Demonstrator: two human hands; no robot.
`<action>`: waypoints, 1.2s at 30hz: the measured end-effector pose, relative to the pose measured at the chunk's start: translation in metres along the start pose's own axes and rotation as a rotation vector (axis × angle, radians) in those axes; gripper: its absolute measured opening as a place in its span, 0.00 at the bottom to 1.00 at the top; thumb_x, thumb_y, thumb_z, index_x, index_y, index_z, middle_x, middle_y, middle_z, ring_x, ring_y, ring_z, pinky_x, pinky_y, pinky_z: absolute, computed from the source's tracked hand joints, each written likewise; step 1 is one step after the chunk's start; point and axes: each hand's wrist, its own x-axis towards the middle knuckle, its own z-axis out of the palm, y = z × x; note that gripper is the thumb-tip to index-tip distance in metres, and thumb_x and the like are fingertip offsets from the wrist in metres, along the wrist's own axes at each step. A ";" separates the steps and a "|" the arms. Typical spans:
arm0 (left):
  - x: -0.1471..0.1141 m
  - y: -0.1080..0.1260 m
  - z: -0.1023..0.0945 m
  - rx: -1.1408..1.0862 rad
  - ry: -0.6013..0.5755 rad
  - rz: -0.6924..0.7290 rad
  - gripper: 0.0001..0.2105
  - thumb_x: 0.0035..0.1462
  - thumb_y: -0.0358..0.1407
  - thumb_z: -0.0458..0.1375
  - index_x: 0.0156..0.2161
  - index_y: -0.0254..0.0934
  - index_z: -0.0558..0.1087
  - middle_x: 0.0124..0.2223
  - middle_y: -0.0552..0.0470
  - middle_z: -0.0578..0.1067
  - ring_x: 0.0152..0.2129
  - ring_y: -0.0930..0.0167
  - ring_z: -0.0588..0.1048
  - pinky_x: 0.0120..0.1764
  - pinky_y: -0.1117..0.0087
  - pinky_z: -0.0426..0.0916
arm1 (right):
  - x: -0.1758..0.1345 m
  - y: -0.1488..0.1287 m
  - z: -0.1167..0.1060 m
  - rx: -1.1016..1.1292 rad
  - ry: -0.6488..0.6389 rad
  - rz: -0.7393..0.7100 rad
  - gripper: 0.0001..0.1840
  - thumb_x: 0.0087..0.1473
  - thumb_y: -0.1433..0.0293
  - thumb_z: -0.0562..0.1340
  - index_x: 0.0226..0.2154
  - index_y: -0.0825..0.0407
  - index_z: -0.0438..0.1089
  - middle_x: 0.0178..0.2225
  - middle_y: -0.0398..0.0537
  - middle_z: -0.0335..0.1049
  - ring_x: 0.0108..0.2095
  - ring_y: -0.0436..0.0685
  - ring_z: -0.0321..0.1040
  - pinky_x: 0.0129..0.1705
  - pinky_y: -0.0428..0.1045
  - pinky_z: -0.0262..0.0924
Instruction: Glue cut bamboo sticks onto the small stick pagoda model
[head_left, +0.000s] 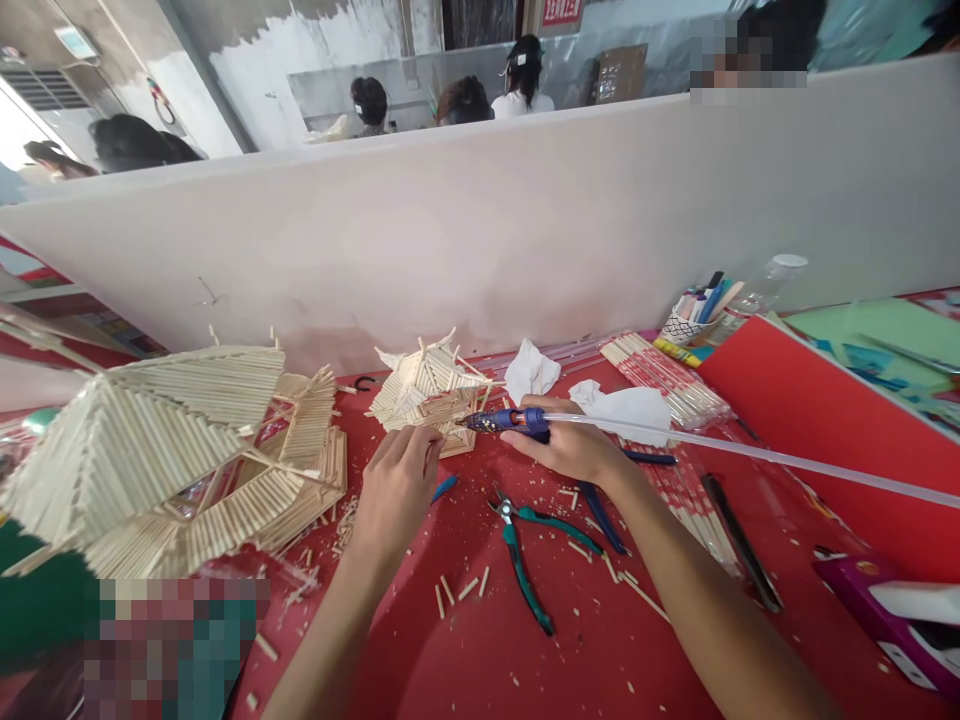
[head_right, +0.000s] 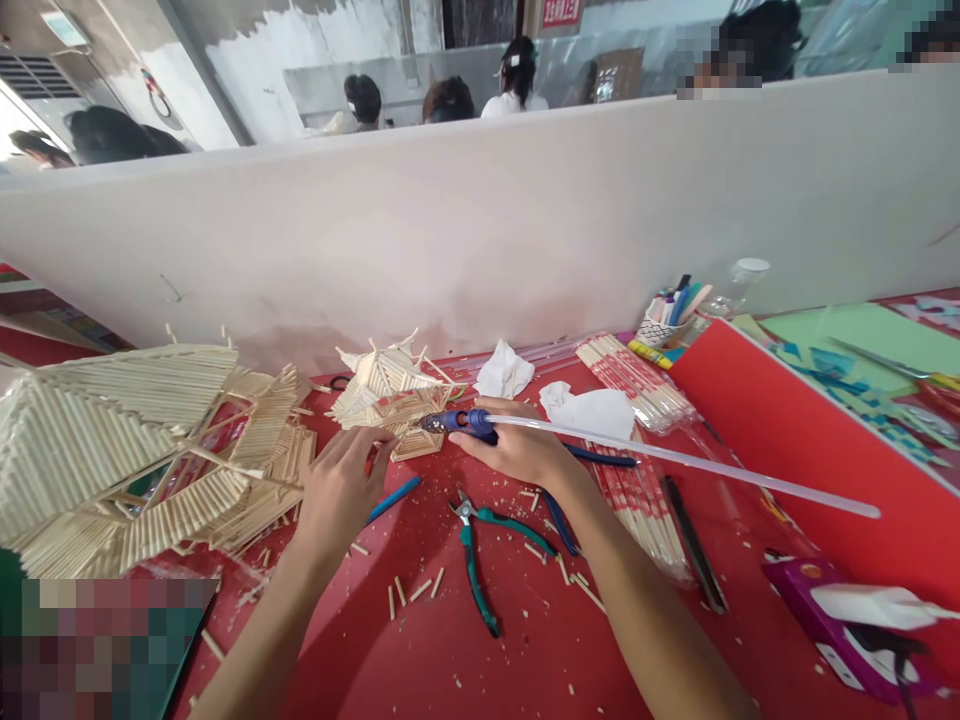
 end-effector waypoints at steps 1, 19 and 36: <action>-0.001 0.001 0.001 0.029 0.006 0.017 0.10 0.71 0.34 0.51 0.39 0.39 0.73 0.38 0.50 0.78 0.37 0.67 0.75 0.42 0.69 0.66 | 0.000 0.000 0.000 0.001 -0.003 0.003 0.20 0.63 0.58 0.60 0.24 0.48 0.60 0.27 0.43 0.65 0.29 0.54 0.62 0.33 0.50 0.55; -0.004 -0.002 0.020 0.220 0.150 0.173 0.03 0.66 0.30 0.58 0.38 0.39 0.73 0.36 0.51 0.76 0.34 0.67 0.73 0.36 0.67 0.64 | -0.002 0.001 0.003 0.046 -0.030 0.063 0.19 0.62 0.54 0.60 0.25 0.47 0.61 0.28 0.45 0.69 0.32 0.57 0.67 0.38 0.51 0.59; -0.004 -0.006 0.019 0.228 0.095 0.215 0.11 0.63 0.26 0.57 0.47 0.40 0.76 0.40 0.50 0.75 0.33 0.68 0.73 0.36 0.68 0.66 | 0.000 -0.003 -0.002 0.010 -0.028 0.034 0.20 0.64 0.56 0.58 0.25 0.48 0.59 0.27 0.44 0.64 0.30 0.55 0.63 0.35 0.51 0.55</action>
